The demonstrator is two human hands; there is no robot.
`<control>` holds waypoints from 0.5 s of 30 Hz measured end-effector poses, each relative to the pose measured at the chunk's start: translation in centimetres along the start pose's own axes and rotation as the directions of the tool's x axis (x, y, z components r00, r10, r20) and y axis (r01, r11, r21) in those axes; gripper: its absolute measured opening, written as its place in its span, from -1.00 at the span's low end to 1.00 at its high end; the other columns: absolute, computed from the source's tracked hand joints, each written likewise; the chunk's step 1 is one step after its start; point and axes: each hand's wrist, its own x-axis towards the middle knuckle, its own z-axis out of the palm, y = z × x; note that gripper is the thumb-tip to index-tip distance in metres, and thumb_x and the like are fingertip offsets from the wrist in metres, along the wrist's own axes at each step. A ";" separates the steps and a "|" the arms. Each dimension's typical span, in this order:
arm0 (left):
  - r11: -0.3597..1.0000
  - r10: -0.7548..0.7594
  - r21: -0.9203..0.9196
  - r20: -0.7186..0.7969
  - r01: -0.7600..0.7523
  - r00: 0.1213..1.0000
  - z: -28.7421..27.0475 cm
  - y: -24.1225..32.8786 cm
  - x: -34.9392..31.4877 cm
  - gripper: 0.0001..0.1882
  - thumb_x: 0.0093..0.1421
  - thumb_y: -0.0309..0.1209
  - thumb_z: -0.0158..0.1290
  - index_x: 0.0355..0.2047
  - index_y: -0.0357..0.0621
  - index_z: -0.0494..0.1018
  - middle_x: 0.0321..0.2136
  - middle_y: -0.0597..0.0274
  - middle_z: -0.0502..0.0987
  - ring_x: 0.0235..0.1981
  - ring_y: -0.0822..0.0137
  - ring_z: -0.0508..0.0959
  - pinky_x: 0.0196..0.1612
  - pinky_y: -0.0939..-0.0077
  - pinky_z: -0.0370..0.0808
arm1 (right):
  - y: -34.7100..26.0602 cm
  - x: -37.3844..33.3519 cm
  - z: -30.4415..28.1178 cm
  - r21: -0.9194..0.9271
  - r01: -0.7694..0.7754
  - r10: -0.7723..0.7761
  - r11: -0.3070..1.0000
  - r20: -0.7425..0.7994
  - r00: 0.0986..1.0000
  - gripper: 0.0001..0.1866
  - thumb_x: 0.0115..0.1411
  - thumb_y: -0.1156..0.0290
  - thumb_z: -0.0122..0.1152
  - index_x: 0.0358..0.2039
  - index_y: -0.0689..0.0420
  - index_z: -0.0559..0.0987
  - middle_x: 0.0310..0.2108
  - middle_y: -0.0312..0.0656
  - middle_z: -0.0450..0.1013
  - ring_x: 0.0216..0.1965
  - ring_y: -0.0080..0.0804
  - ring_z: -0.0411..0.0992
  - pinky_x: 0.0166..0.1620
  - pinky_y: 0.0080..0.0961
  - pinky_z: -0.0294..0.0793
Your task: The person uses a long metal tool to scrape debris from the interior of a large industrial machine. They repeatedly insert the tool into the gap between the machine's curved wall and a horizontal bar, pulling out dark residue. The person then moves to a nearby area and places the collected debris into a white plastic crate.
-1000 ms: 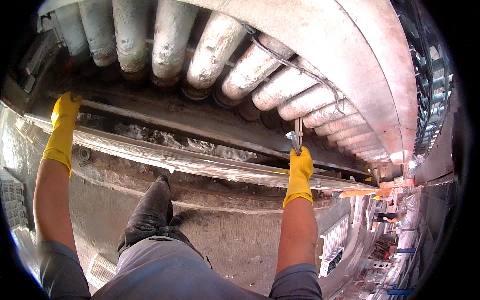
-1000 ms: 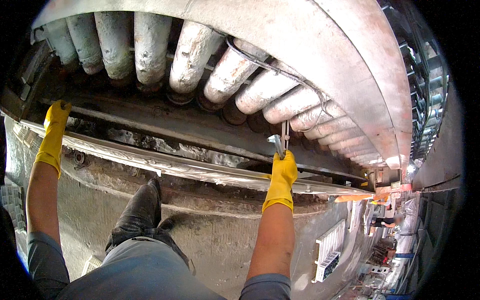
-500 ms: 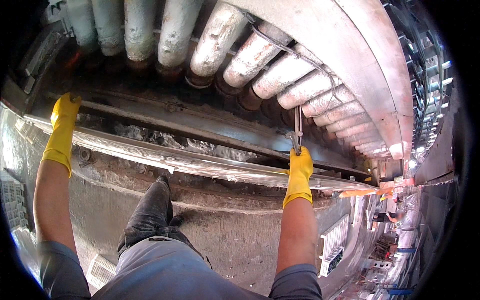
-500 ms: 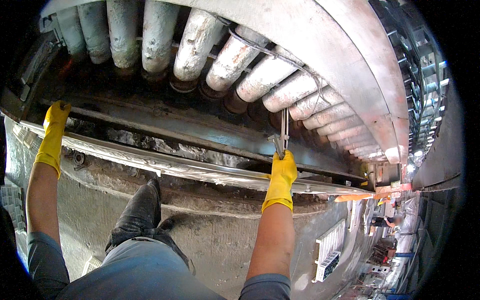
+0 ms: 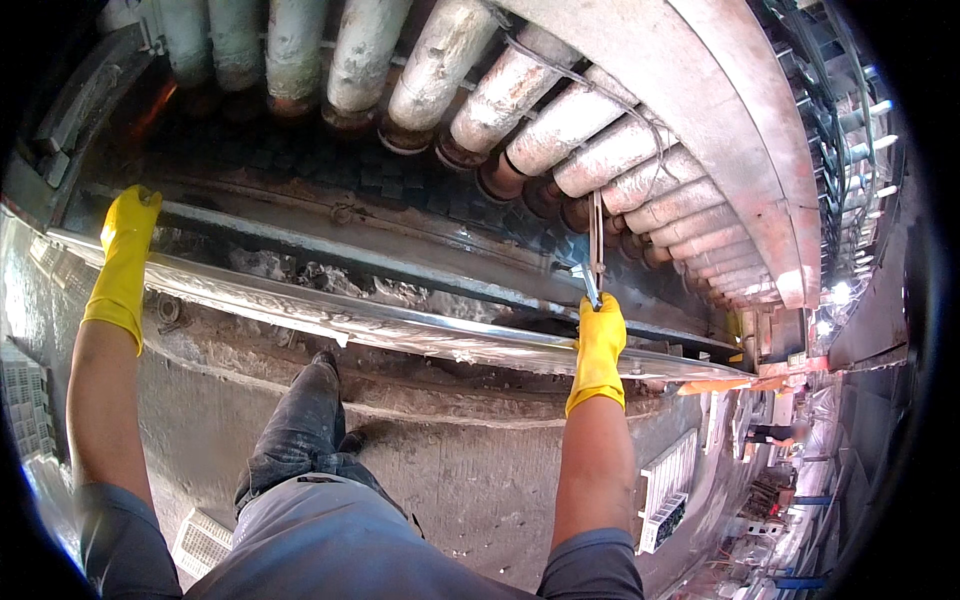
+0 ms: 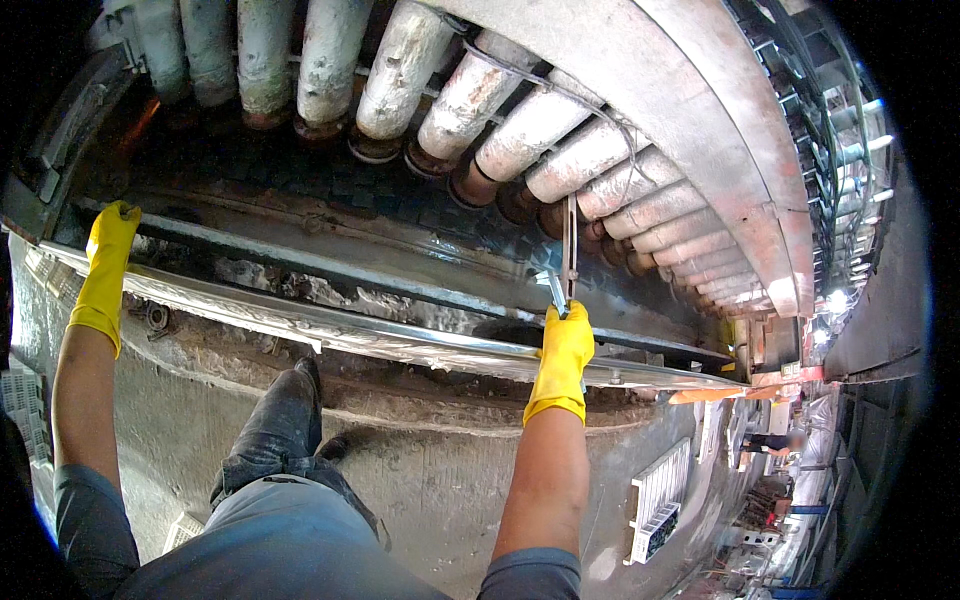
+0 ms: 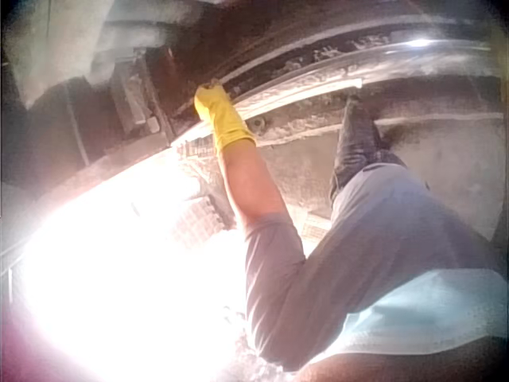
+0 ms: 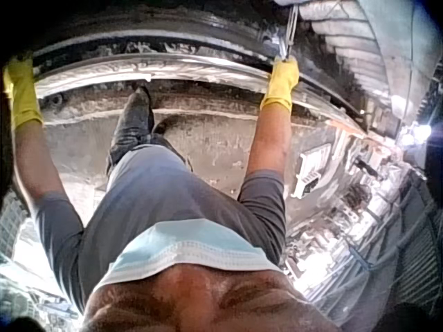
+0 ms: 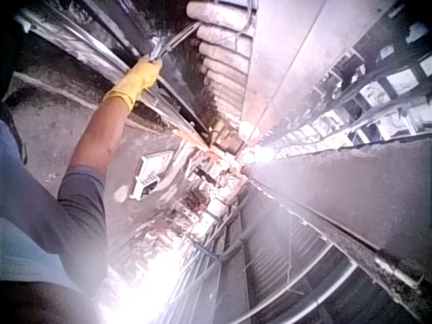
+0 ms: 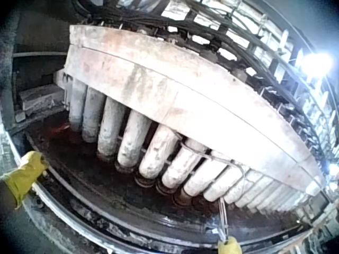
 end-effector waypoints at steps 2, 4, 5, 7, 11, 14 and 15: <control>1.000 0.000 0.006 -0.004 0.000 1.000 0.0 -0.5 -0.1 -0.51 0.24 -0.03 0.20 -0.07 -0.21 0.61 -0.17 -0.12 0.68 -0.09 -0.06 0.68 -0.04 0.17 0.57 | 0.0 -0.2 0.0 0.014 -0.016 0.016 1.000 0.012 1.000 -0.52 0.29 0.07 0.29 0.17 -0.06 0.55 -0.18 -0.12 0.64 -0.34 -0.14 0.66 -0.43 -0.29 0.70; 1.000 -0.004 -0.002 -0.016 0.004 1.000 0.1 -0.6 -0.4 -0.50 0.24 -0.03 0.21 -0.06 -0.22 0.61 -0.17 -0.11 0.68 -0.09 -0.06 0.68 -0.04 0.17 0.57 | 0.5 -0.2 0.2 0.026 -0.017 0.016 1.000 0.009 1.000 -0.52 0.29 0.08 0.29 0.17 -0.06 0.54 -0.17 -0.12 0.64 -0.35 -0.14 0.66 -0.44 -0.29 0.69; 1.000 -0.005 -0.006 -0.022 0.005 1.000 0.1 -0.7 -0.5 -0.50 0.23 -0.03 0.21 -0.06 -0.22 0.61 -0.17 -0.11 0.68 -0.09 -0.05 0.68 -0.04 0.18 0.57 | 0.8 -0.3 0.3 0.026 -0.014 0.014 1.000 0.005 1.000 -0.52 0.29 0.08 0.29 0.18 -0.06 0.54 -0.17 -0.12 0.64 -0.35 -0.15 0.66 -0.44 -0.29 0.69; 1.000 -0.009 0.012 -0.015 0.009 1.000 0.1 -0.7 -0.8 -0.50 0.23 -0.02 0.21 -0.06 -0.22 0.61 -0.18 -0.11 0.68 -0.09 -0.05 0.68 -0.04 0.17 0.56 | 1.1 -0.3 0.5 0.021 -0.009 0.009 1.000 0.000 1.000 -0.51 0.29 0.10 0.30 0.18 -0.05 0.54 -0.17 -0.13 0.64 -0.36 -0.16 0.66 -0.44 -0.30 0.69; 0.997 -0.070 -0.004 0.095 0.071 0.993 -0.2 -0.8 -0.8 -0.53 0.24 -0.03 0.19 -0.04 -0.14 0.59 -0.09 -0.07 0.65 0.00 -0.12 0.61 0.02 0.11 0.52 | 1.4 -0.7 0.5 0.029 0.002 -0.002 1.000 -0.013 1.000 -0.54 0.29 0.13 0.30 0.16 -0.02 0.55 -0.26 -0.19 0.61 -0.41 -0.27 0.61 -0.47 -0.34 0.65; 0.998 -0.056 0.006 0.052 0.056 0.997 -0.2 -1.1 -1.4 -0.53 0.24 -0.02 0.20 -0.05 -0.14 0.59 -0.09 -0.07 0.66 -0.01 -0.11 0.61 0.02 0.11 0.52 | 1.7 -1.3 0.4 0.039 0.007 -0.006 0.999 -0.027 1.000 -0.57 0.30 0.15 0.29 0.13 -0.01 0.56 -0.35 -0.25 0.58 -0.46 -0.38 0.56 -0.49 -0.38 0.62; 0.999 -0.055 0.004 0.052 0.054 0.997 -0.2 -1.3 -1.6 -0.52 0.24 -0.02 0.19 -0.04 -0.14 0.59 -0.09 -0.07 0.66 0.00 -0.10 0.62 0.03 0.11 0.52 | 1.9 -1.5 0.3 0.036 -0.002 0.003 0.999 -0.014 1.000 -0.55 0.30 0.14 0.30 0.16 -0.02 0.55 -0.26 -0.21 0.61 -0.41 -0.29 0.61 -0.47 -0.35 0.65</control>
